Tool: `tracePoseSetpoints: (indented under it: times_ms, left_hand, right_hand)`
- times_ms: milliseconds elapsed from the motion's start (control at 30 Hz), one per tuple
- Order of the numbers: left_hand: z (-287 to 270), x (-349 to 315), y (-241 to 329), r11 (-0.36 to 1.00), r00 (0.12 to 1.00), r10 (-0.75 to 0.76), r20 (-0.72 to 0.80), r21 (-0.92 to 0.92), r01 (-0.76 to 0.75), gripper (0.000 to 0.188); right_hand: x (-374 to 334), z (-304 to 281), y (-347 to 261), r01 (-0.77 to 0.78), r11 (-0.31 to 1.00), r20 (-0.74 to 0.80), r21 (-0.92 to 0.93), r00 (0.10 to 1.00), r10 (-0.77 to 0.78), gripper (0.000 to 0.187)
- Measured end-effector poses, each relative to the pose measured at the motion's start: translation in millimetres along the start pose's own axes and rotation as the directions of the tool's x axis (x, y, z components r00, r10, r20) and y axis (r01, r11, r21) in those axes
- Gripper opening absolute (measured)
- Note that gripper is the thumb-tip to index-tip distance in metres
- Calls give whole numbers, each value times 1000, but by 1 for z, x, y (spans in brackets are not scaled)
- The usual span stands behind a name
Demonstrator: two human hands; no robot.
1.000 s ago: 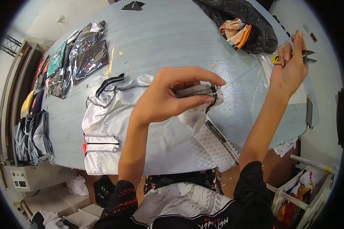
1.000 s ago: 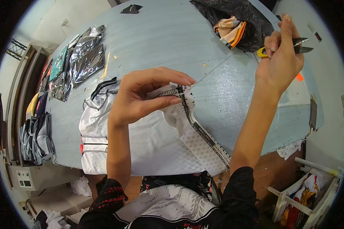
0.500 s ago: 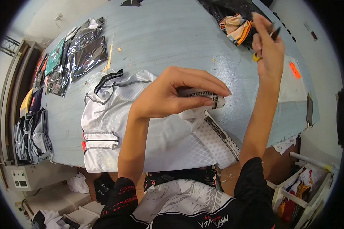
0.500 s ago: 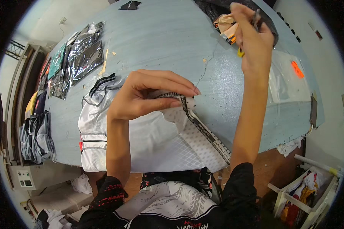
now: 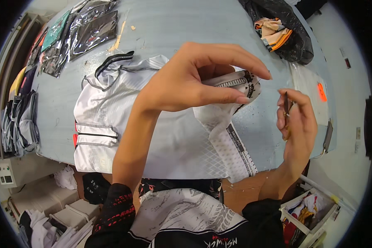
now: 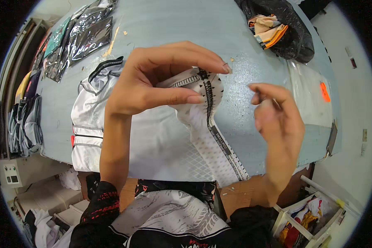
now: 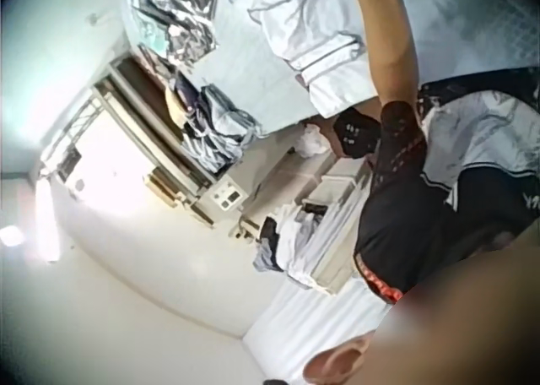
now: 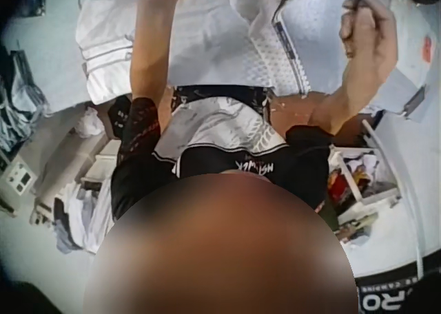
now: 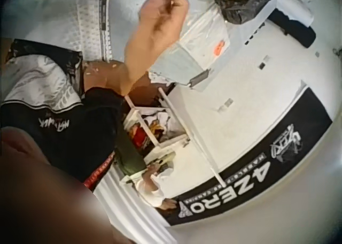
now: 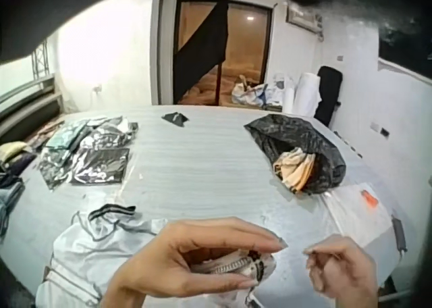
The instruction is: Trim loose threads from a jersey using nippers, fold the jersey, and place it into a plastic packaging bag.
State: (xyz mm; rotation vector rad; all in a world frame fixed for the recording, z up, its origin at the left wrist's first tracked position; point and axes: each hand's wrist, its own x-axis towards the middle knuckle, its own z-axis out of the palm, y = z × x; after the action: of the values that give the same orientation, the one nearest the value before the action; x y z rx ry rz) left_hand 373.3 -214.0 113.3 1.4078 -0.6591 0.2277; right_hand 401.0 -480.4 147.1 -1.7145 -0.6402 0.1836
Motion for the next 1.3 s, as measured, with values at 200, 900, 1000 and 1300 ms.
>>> tracePoseSetpoints:
  times_ms: [200, 900, 1000, 1300]
  left_hand:
    - [1, -4, -1, 995, 998, 54, -21, 84, -52, 37]
    - [14, 0, -2, 995, 999, 40, 28, 91, -43, 37]
    - [14, -1, -4, 994, 998, 62, 13, 85, -63, 37]
    - [14, -1, -4, 990, 998, 61, 17, 125, -62, 36]
  right_hand:
    - [-6, 31, 11, 248, 961, -93, -123, 961, -260, 45]
    - [-1, 38, 18, 332, 910, -187, -246, 906, -381, 29]
    - [-1, 38, 20, 342, 900, -178, -272, 901, -396, 29]
    - [-2, 37, 23, 334, 905, -196, -263, 900, -389, 28]
